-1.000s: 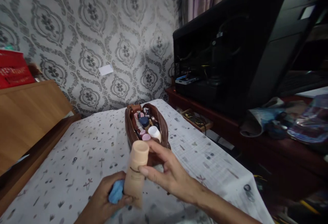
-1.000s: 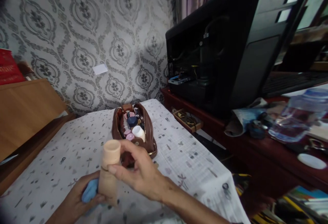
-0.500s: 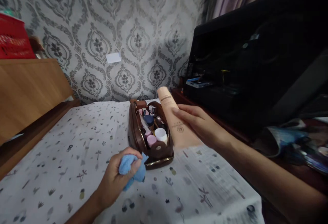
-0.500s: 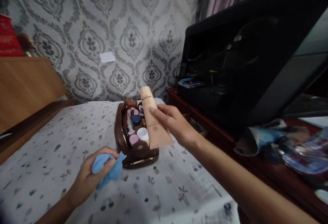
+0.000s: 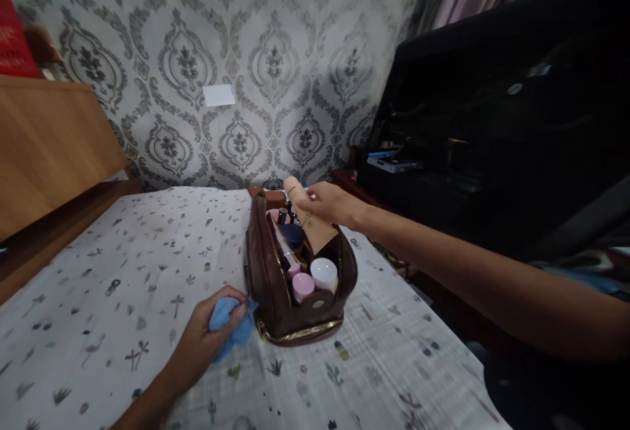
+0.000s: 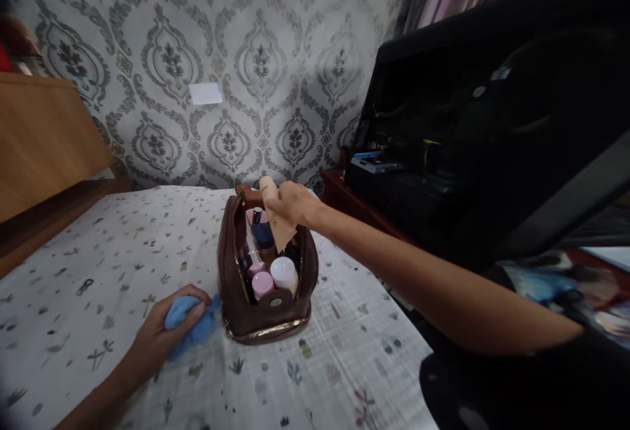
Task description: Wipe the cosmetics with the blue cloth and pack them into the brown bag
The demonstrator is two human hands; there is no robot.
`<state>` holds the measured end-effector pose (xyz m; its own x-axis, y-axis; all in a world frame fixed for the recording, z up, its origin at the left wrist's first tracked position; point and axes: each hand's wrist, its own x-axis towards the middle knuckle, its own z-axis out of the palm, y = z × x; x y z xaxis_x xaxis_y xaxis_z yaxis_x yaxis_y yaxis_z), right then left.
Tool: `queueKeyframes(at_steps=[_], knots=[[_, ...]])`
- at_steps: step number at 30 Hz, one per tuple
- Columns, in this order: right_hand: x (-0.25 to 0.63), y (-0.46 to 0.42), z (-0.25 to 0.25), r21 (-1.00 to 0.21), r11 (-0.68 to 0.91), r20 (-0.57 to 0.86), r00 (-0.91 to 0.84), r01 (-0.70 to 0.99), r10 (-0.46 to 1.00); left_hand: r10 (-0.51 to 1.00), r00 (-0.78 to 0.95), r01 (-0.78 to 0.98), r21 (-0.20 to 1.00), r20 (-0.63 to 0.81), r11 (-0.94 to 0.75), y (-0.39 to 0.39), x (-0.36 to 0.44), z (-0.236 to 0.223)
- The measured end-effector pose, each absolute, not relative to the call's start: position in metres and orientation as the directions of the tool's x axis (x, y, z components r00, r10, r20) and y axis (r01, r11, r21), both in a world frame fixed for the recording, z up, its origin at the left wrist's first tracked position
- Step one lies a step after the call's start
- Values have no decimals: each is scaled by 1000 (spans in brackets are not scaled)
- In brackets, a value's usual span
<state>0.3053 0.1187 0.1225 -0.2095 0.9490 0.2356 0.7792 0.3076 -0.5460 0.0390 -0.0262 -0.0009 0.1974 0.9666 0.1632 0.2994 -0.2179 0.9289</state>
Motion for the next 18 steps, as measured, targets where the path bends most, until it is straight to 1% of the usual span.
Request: queueKeyframes(at_steps=[1, 2, 3, 5, 7, 8, 10, 13, 15, 18], knots=[[304, 118, 124, -559, 306, 254, -193, 770, 948, 966, 198, 301, 928, 165, -220, -26, 38, -2], [302, 117, 126, -598, 312, 285, -169, 738, 944, 966, 198, 305, 926, 166, -221, -25, 37, -2], [301, 115, 128, -650, 331, 325, -143, 684, 935, 966, 199, 313, 924, 163, -221, -25, 36, -2], [300, 113, 129, -754, 399, 415, -93, 521, 905, 966, 204, 328, 919, 156, -218, -24, 35, -3], [302, 113, 127, -791, 475, 495, -52, 385, 867, 965, 212, 336, 916, 153, -219, -24, 35, -3], [303, 113, 125, -787, 500, 524, -36, 361, 851, 964, 215, 339, 914, 155, -222, -24, 35, -4], [305, 114, 119, -762, 519, 562, -2, 387, 827, 963, 222, 346, 912, 151, -223, -24, 37, -4], [306, 114, 108, -742, 484, 561, 34, 464, 827, 959, 249, 360, 907, 134, -220, -26, 38, -5], [304, 113, 101, -735, 476, 564, 45, 482, 825, 955, 267, 364, 904, 130, -225, -26, 38, -6], [299, 107, 96, -730, 501, 545, -46, 466, 837, 951, 283, 370, 900, 128, -231, -26, 37, -7]])
